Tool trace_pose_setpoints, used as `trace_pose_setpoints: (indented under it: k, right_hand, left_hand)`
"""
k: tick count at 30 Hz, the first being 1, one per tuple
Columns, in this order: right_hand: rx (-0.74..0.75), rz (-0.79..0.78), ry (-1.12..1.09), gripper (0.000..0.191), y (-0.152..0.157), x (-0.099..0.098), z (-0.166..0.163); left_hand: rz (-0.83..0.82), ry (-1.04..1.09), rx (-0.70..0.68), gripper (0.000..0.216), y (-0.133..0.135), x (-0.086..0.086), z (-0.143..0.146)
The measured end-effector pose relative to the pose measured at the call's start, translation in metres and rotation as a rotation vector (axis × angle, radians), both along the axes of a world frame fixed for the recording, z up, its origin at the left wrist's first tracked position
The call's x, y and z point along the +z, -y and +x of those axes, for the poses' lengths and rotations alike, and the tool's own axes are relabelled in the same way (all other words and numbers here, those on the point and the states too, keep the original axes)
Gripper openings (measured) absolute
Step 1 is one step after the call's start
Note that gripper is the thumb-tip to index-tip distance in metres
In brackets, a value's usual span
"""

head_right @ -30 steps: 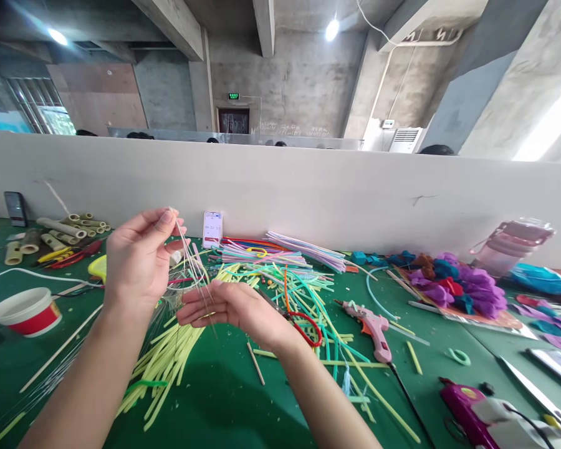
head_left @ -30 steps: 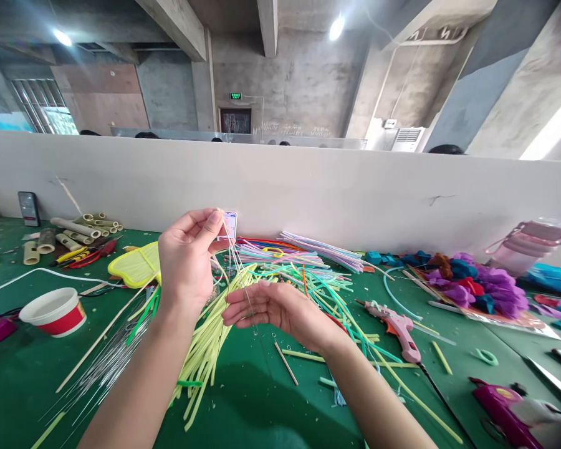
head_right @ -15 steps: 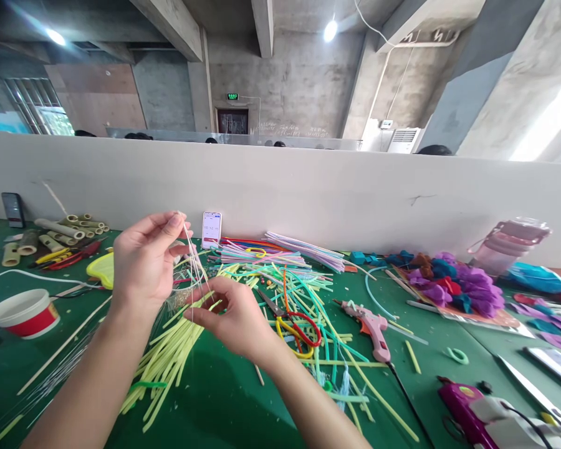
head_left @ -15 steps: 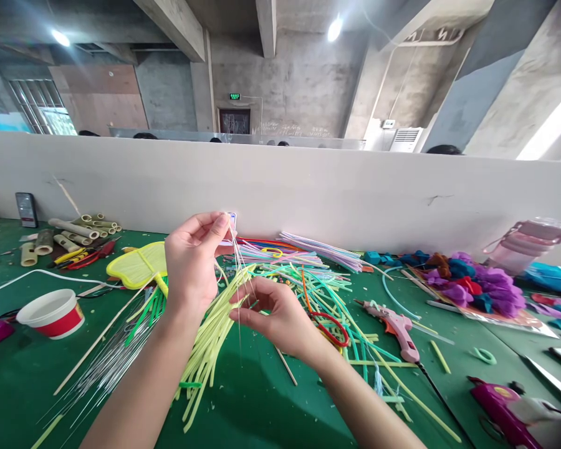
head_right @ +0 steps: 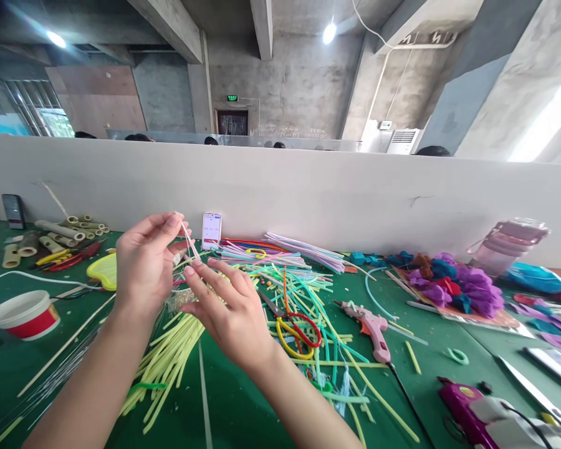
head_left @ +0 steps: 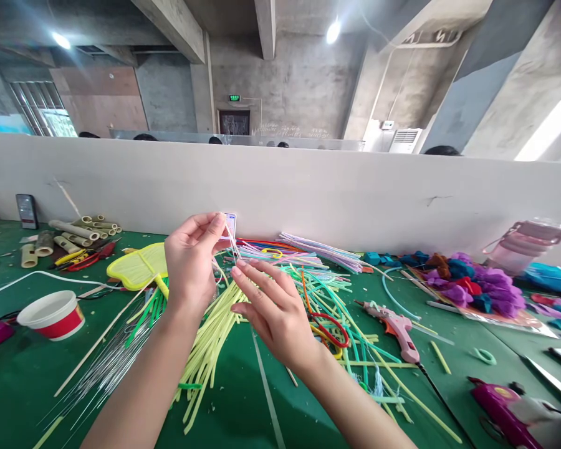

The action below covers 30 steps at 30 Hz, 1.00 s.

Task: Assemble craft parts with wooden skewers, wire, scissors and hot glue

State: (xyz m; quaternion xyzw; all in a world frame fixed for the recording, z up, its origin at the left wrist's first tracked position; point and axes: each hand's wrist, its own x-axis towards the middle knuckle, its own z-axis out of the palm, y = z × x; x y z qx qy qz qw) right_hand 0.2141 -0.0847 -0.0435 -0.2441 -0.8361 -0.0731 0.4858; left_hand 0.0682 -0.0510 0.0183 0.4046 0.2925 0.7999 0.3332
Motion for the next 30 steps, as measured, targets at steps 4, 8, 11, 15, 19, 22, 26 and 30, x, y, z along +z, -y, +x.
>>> trace_pose_setpoints:
  k: [4, 8, 11, 15, 19, 22, 26, 30]
  right_hand:
    - [0.146, -0.122, -0.191, 0.041, -0.002, 0.004, 0.004]
    - [0.246, -0.377, -0.384, 0.033, -0.001, 0.008, 0.006]
    - [0.347, -0.592, -0.545, 0.033, -0.003, 0.009, 0.005]
    - [0.534, -0.847, -0.751, 0.038, -0.007, 0.008, 0.002]
    - [0.687, -1.044, -0.934, 0.035, -0.010, 0.008, 0.000]
    - [0.784, -1.201, -1.014, 0.033, -0.014, 0.008, 0.000]
    - [0.860, -1.367, -1.002, 0.035, -0.019, 0.003, 0.003]
    - [0.851, -1.452, -0.934, 0.039, -0.021, -0.001, 0.005]
  left_hand:
    - [0.002, 0.048, -0.041, 0.019, -0.004, 0.000, -0.005]
    - [0.002, 0.047, -0.043, 0.018, -0.003, 0.001, -0.007]
    - [-0.003, 0.049, -0.052, 0.018, -0.001, 0.003, -0.007]
    - [0.014, 0.054, -0.092, 0.019, 0.001, 0.004, -0.007]
    - [0.039, 0.038, -0.126, 0.017, 0.004, 0.005, -0.006]
    - [0.048, 0.007, -0.153, 0.015, 0.008, 0.006, -0.006]
    - [0.052, -0.037, -0.188, 0.012, 0.012, 0.008, -0.005]
    - [0.061, -0.064, -0.196, 0.011, 0.015, 0.009, -0.005]
